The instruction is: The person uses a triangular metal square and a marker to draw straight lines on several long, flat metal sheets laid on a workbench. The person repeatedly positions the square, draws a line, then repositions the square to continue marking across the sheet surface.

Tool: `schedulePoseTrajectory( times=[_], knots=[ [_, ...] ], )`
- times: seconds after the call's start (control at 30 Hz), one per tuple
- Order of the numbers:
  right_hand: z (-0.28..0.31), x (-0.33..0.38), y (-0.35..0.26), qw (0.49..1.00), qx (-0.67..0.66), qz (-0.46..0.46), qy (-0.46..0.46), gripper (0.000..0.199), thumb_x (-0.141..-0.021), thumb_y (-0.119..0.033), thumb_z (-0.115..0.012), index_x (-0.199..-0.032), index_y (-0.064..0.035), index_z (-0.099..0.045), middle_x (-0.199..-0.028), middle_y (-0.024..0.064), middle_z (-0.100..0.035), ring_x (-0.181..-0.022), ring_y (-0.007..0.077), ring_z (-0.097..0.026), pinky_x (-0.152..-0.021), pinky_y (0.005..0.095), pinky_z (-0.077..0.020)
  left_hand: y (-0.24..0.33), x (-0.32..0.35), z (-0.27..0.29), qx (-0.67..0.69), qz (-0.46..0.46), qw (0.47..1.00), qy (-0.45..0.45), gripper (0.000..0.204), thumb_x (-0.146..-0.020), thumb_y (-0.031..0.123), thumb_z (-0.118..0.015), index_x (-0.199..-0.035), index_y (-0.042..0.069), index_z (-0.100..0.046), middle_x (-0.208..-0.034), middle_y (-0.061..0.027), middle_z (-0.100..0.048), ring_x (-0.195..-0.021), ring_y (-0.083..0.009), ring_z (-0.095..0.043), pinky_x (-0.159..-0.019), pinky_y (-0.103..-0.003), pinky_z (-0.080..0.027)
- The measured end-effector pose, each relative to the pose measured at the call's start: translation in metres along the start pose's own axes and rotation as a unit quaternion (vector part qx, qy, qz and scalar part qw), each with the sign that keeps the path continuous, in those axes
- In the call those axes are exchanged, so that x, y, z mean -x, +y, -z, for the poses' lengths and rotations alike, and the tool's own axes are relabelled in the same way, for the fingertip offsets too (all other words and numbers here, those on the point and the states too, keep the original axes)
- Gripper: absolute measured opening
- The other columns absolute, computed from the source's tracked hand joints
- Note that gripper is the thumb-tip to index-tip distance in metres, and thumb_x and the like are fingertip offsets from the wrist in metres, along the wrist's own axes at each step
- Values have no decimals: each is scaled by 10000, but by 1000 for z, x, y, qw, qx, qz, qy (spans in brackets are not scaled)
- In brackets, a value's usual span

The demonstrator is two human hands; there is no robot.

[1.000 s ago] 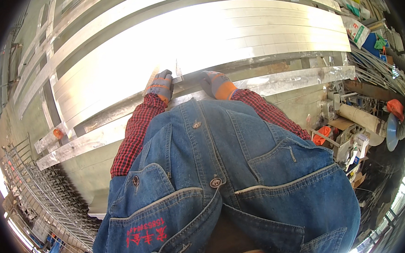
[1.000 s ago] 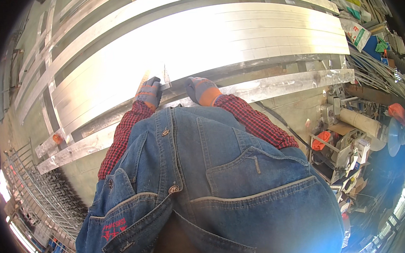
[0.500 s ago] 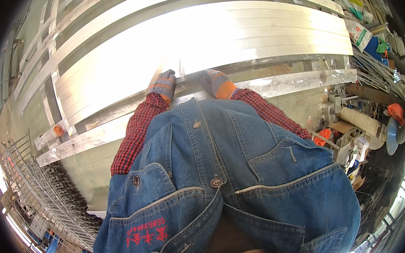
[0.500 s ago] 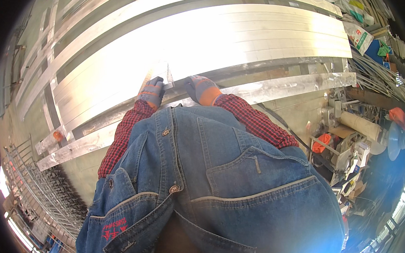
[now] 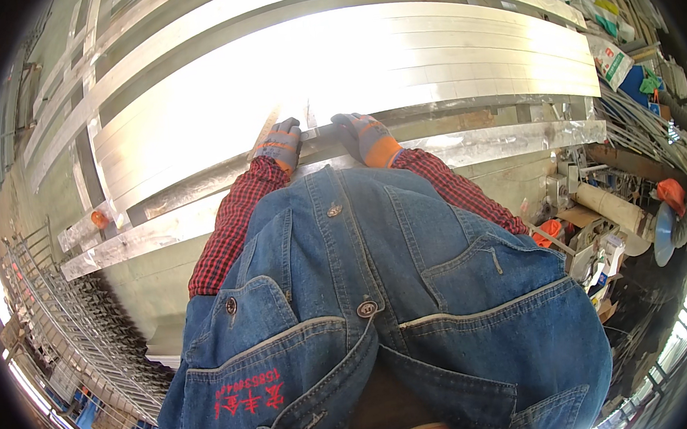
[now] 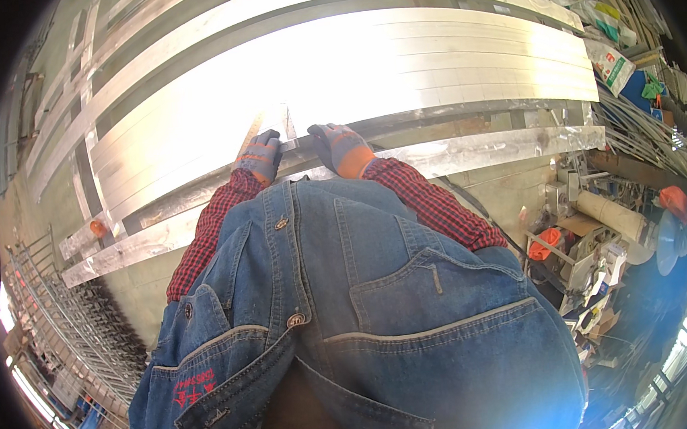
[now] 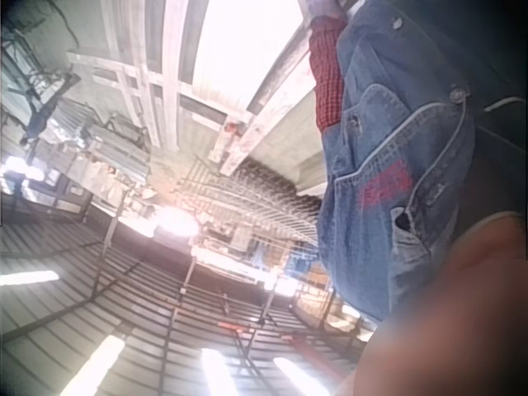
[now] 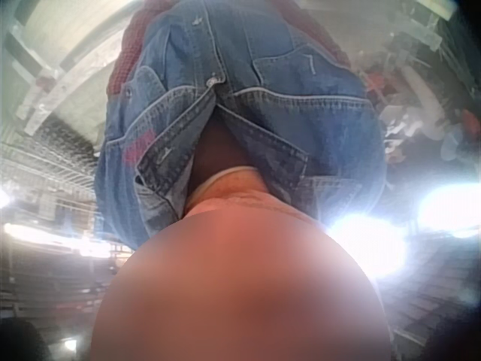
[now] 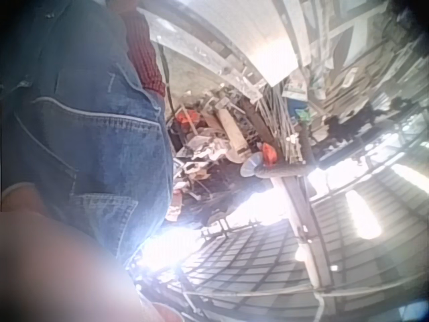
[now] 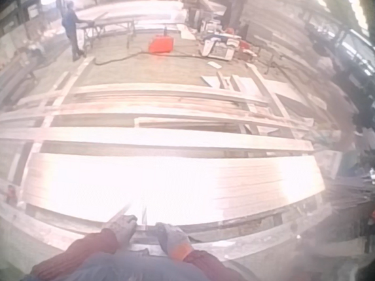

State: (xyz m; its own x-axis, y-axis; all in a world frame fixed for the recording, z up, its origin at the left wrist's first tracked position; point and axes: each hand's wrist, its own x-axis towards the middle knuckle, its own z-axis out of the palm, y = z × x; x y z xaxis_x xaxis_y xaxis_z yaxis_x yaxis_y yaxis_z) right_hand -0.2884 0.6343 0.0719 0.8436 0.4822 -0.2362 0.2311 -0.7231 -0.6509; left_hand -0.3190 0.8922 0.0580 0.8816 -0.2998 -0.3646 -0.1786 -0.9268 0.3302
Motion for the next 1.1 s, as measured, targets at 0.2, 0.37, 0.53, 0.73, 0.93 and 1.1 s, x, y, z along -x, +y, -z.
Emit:
schedulePoseTrajectory(
  times=[0.2,0.37,0.53,0.73,0.93,1.1],
  knots=[
    [8,-6,-5,994,49,96,30,405,-1072,-191,-580,-1468,-112,-617,-1375,145,-696,-1281,338,-648,-1128,453,-510,4,1,3,-3,9,1000,-4,323,-1083,223,-599,-1366,71,-630,-1488,-130,-586,-1382,-368,-577,-1137,-474,-524],
    [4,-33,-11,985,142,103,0,454,-1036,-165,-611,-1488,-130,-615,-1430,110,-668,-1331,316,-618,-1135,448,-509,8,4,8,5,15,1000,-14,369,-1041,92,-582,-1403,39,-622,-1542,-113,-550,-1409,-338,-567,-1155,-432,-526],
    [4,-55,-19,978,170,118,8,501,-1004,-109,-628,-1504,-100,-591,-1378,112,-689,-1301,338,-634,-1127,448,-510,2,2,2,17,-1,1000,17,305,-1094,227,-569,-1354,81,-634,-1473,-120,-603,-1356,-370,-598,-1100,-483,-537],
    [3,-69,-25,974,209,89,-24,497,-1035,-148,-600,-1531,-139,-597,-1440,106,-663,-1345,309,-621,-1133,440,-524,-2,1,-6,9,-6,1000,21,306,-1100,228,-556,-1358,80,-631,-1480,-128,-598,-1360,-360,-598,-1099,-481,-541],
    [1,-73,-26,974,210,82,-30,476,-1050,-151,-574,-1525,-134,-603,-1453,111,-667,-1361,308,-618,-1145,433,-520,-3,0,-8,5,2,1000,8,318,-1100,230,-558,-1374,84,-629,-1483,-127,-592,-1357,-358,-599,-1105,-482,-542],
    [2,-74,-28,974,207,76,-44,472,-1053,-146,-564,-1523,-136,-605,-1464,112,-663,-1371,305,-613,-1157,428,-511,-5,-1,-10,-6,-10,1000,14,317,-1103,230,-557,-1369,74,-632,-1477,-135,-590,-1367,-357,-590,-1119,-478,-533]
  ],
)
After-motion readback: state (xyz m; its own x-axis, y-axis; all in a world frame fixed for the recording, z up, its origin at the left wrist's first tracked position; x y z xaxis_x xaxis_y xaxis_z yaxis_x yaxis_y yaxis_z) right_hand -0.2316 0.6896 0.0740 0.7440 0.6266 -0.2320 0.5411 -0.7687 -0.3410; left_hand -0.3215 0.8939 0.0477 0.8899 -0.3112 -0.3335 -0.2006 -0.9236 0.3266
